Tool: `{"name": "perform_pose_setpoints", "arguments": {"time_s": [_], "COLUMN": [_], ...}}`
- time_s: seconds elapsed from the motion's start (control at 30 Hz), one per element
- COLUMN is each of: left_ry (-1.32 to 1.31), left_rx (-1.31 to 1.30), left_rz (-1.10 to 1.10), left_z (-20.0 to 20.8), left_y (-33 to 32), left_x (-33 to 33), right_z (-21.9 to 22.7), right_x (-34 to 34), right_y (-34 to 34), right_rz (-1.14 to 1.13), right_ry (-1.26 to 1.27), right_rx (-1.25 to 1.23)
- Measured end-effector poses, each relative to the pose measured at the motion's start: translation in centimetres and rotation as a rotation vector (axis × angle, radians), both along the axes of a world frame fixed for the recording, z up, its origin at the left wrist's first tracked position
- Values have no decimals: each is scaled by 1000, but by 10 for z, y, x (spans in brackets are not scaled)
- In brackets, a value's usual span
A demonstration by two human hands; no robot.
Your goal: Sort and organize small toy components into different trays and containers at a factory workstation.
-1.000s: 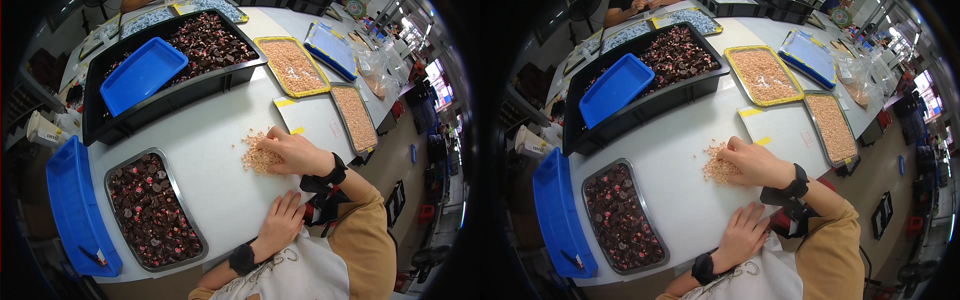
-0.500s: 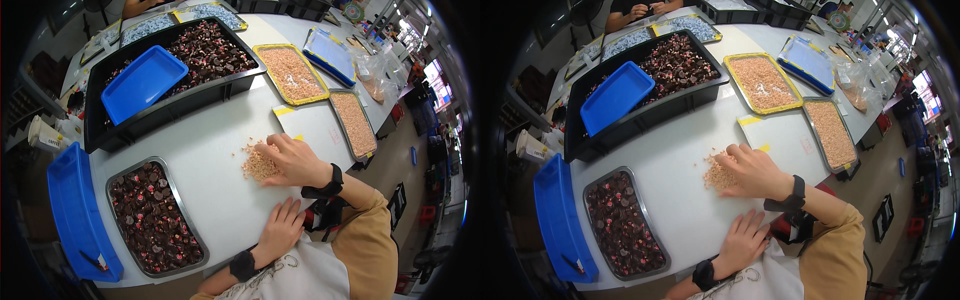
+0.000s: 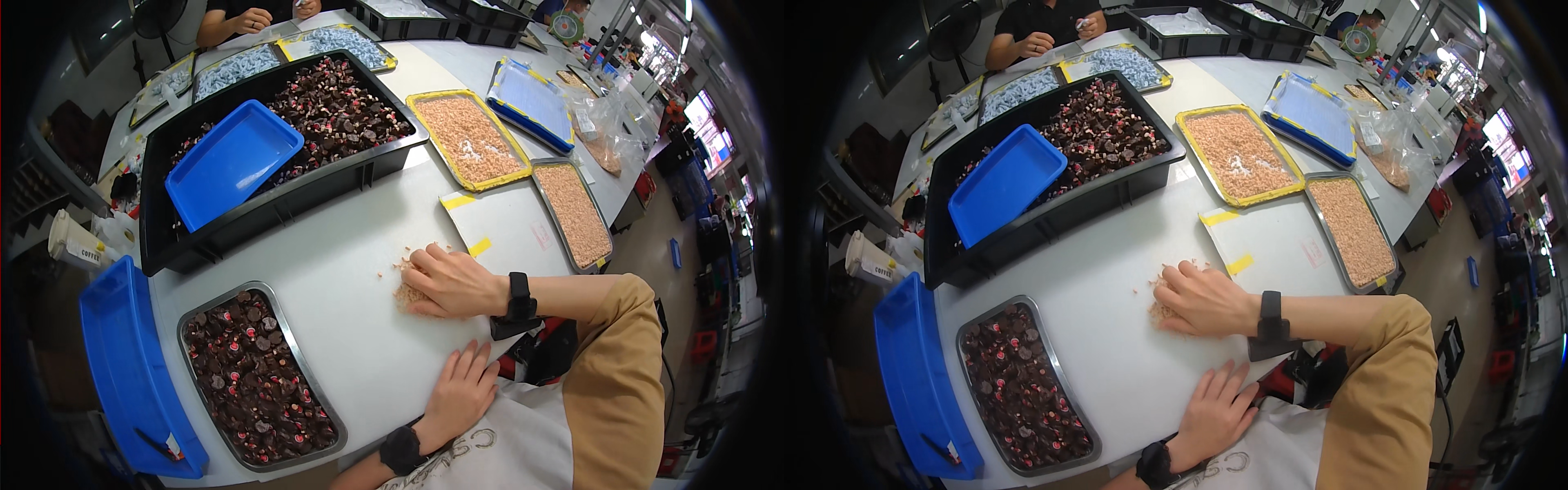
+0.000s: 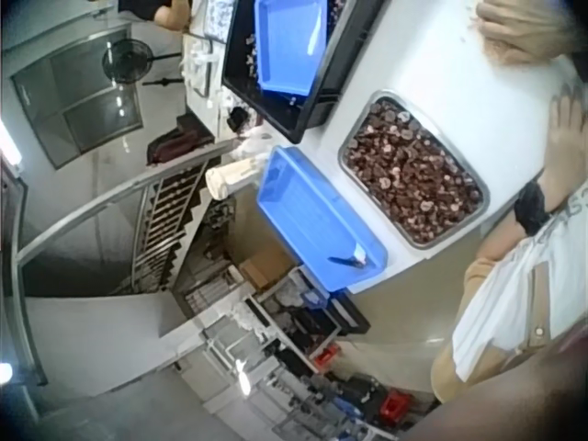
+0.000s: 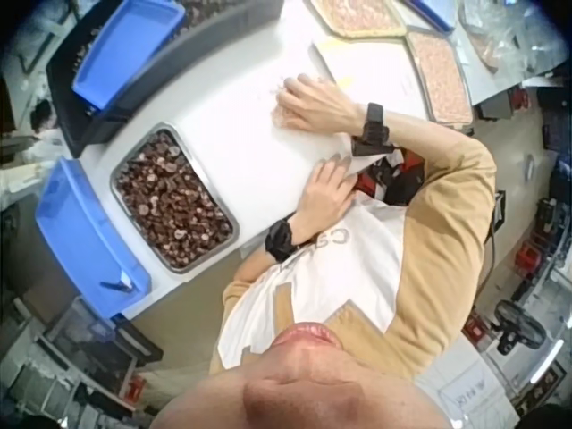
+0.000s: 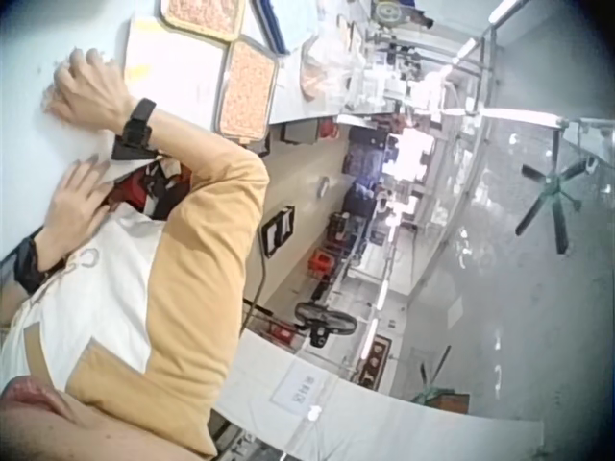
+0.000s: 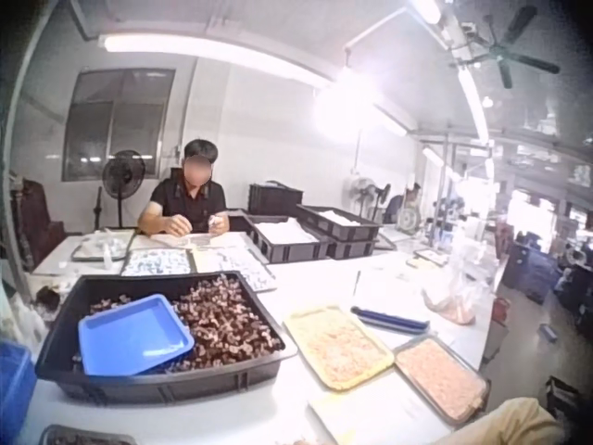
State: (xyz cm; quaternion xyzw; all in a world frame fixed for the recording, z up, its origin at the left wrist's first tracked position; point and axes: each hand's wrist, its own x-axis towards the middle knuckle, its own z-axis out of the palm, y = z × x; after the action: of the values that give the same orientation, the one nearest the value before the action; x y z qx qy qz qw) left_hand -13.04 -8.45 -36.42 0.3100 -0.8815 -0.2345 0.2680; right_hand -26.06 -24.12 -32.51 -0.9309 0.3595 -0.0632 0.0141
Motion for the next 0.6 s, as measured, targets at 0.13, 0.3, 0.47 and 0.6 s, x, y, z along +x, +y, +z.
{"name": "perform_pose_setpoints", "arguments": {"time_s": [0.13,0.3,0.47,0.6], "left_ry": [1,-11,-25,-26], "left_rx": [5,8,2,-1], "left_rz": [-1,-10,-13,-9], "left_z": [-2,1,1,1], "left_y": [0,0,-1,0], "left_x": [0,0,0,0], "right_z": [-1,-10,-17,-19], "right_x": [1,-1,0,-3], "right_y": [-4,-9,-11,-12], "right_rz": [49,51,43,59], "right_ry": [-49,-83,-126,-167], "right_rx": [10,1,19,42]}}
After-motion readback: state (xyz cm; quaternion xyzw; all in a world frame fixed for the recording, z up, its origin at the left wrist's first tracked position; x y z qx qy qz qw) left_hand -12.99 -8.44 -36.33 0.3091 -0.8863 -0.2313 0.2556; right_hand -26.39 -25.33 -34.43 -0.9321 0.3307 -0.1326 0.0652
